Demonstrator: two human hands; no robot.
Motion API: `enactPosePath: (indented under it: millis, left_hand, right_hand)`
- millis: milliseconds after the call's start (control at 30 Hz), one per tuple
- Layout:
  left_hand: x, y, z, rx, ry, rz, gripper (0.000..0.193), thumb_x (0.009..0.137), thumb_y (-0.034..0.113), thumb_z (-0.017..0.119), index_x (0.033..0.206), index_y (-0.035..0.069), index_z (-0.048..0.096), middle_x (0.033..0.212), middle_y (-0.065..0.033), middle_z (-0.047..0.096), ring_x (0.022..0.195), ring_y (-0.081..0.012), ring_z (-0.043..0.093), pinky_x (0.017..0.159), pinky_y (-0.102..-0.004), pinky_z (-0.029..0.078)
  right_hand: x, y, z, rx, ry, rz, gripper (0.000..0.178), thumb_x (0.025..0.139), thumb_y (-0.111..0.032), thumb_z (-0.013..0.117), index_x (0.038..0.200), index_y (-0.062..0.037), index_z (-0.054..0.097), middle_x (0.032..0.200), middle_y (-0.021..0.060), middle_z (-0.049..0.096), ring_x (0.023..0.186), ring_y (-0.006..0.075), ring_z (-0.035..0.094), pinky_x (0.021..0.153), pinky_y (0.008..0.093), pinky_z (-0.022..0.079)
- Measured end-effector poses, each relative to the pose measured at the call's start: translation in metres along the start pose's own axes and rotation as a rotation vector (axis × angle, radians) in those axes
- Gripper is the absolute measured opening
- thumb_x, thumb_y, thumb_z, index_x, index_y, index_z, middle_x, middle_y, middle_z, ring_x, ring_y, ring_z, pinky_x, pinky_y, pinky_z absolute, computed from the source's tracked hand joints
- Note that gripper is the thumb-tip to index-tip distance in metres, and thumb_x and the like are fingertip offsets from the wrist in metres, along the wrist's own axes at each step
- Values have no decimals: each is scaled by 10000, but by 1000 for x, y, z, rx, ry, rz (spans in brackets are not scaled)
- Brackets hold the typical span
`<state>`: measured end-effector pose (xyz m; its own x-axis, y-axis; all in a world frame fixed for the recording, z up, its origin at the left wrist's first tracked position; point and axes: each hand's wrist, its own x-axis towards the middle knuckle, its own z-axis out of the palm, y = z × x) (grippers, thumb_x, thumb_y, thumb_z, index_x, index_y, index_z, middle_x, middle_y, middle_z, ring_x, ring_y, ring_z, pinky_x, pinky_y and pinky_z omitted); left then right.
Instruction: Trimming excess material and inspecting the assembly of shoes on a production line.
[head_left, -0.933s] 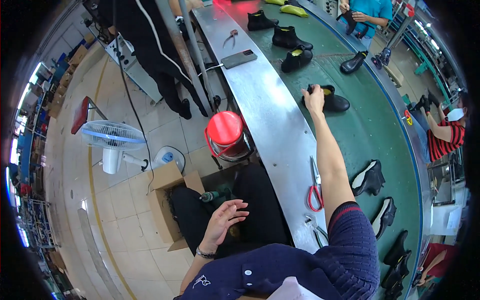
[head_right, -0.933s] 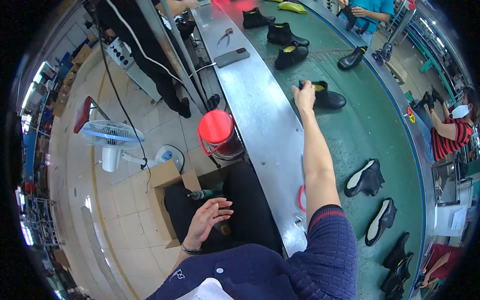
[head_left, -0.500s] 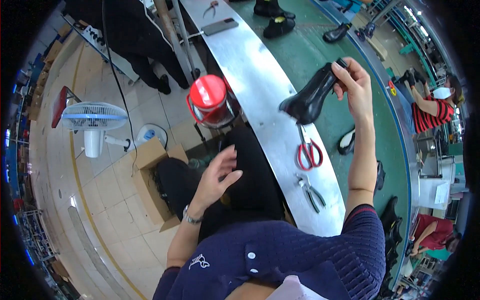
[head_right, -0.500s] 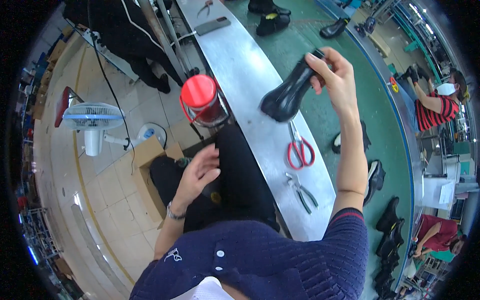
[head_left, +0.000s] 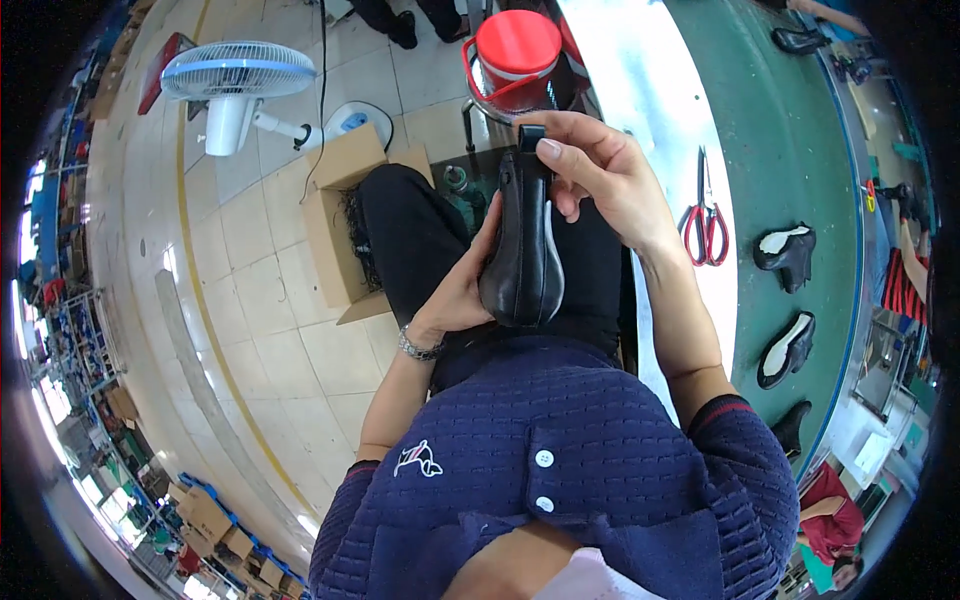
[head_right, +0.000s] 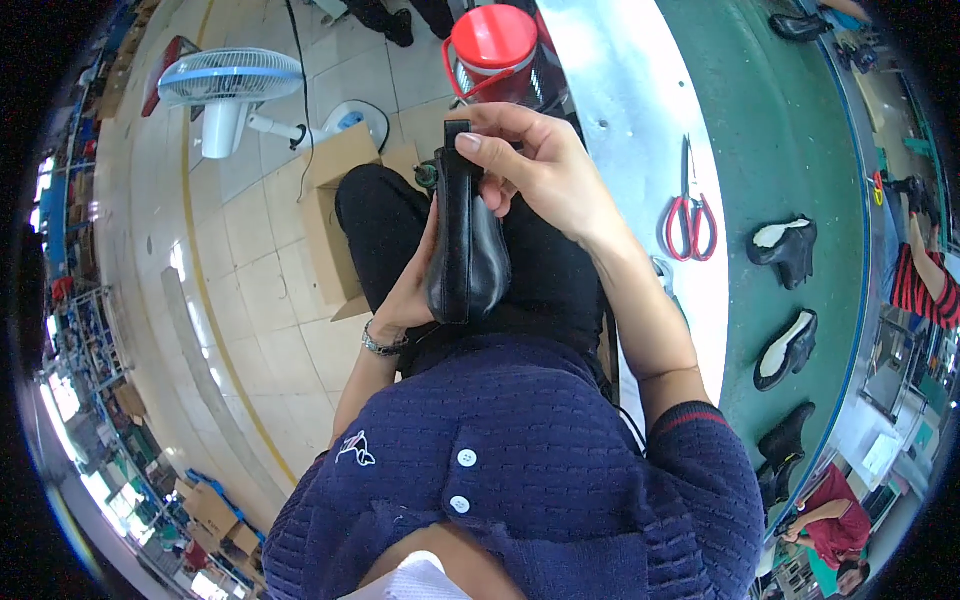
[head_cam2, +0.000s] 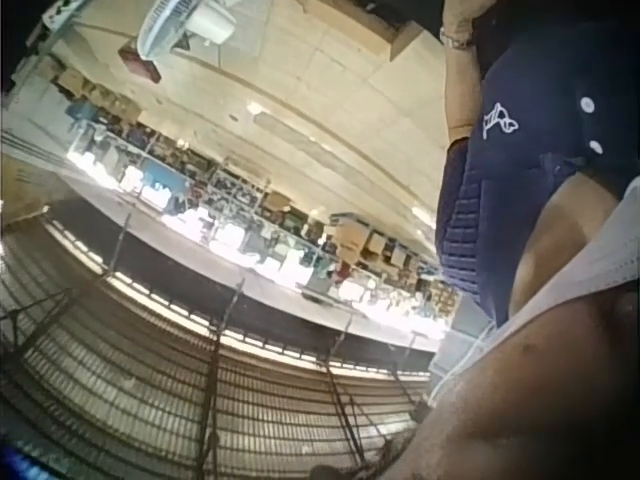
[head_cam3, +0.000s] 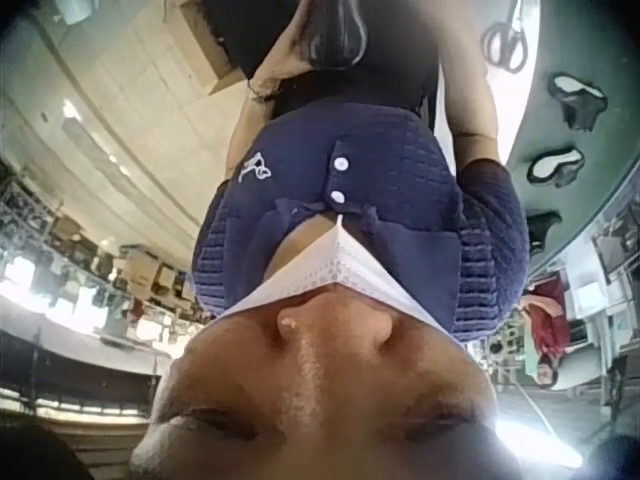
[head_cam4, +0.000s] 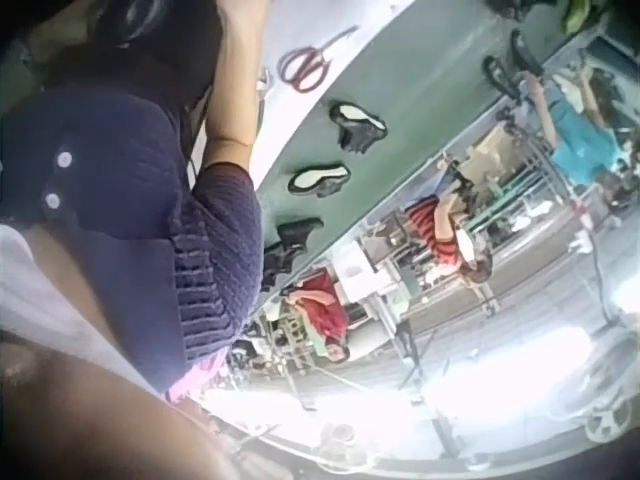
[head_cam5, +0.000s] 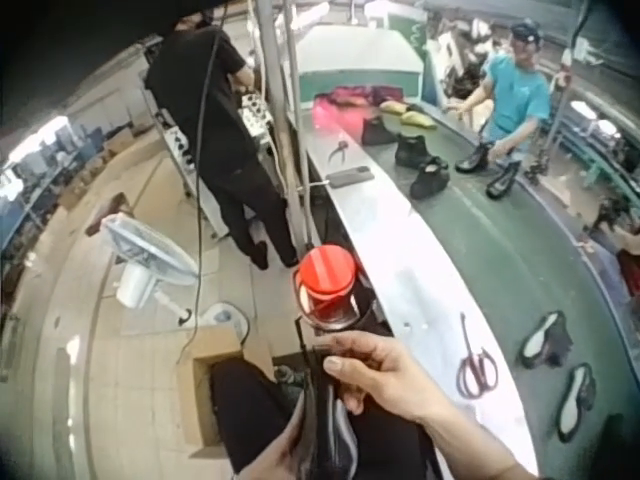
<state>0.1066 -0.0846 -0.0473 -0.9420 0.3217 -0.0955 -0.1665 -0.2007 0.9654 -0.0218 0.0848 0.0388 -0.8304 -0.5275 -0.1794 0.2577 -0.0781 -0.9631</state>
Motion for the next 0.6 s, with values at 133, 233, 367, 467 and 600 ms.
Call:
enactPosePath:
  millis: [133,233,367,467,600]
  left_hand:
    - [-7,-10,-8,-48,33,14,1247,647,47,832,1517,134,-56,1564,-94,156,1409,-196,252,1139,-336,240]
    - [-10,-13,-12,-20,45,12,1261,640,62,846,1518,144,-55,1565,-92,154,1412,-202,248,1143,-350,239]
    - [-27,-12,-21,80,149,74,1261,640,93,858,1519,148,-45,1567,-95,153,1416,-209,239,1144,-367,245]
    - [-52,-8,-32,227,253,97,1287,627,123,874,1518,141,-55,1571,-96,132,1415,-207,235,1135,-364,255]
    - [-81,-4,-54,-122,525,-381,809,692,142,845,1368,44,411,1237,-65,552,1107,-169,538,971,-328,417]
  right_hand:
    - [-15,16,-1,26,1,-51,355,936,-129,596,1263,1,548,1075,61,622,749,79,611,676,234,522]
    - [-31,30,-15,-77,25,29,351,927,-112,599,1256,2,553,1125,72,624,803,98,621,732,254,525]
    - [-69,58,-53,-756,203,-20,358,888,-142,644,1222,-27,586,1043,134,631,887,181,646,746,301,528]
    - [-120,82,-85,-1327,365,282,541,836,-243,706,1302,-60,503,1077,206,591,990,317,606,861,420,479]
    - [-190,111,-115,-1438,351,451,655,796,-213,741,1360,-84,435,1163,199,512,1065,347,539,912,445,443]
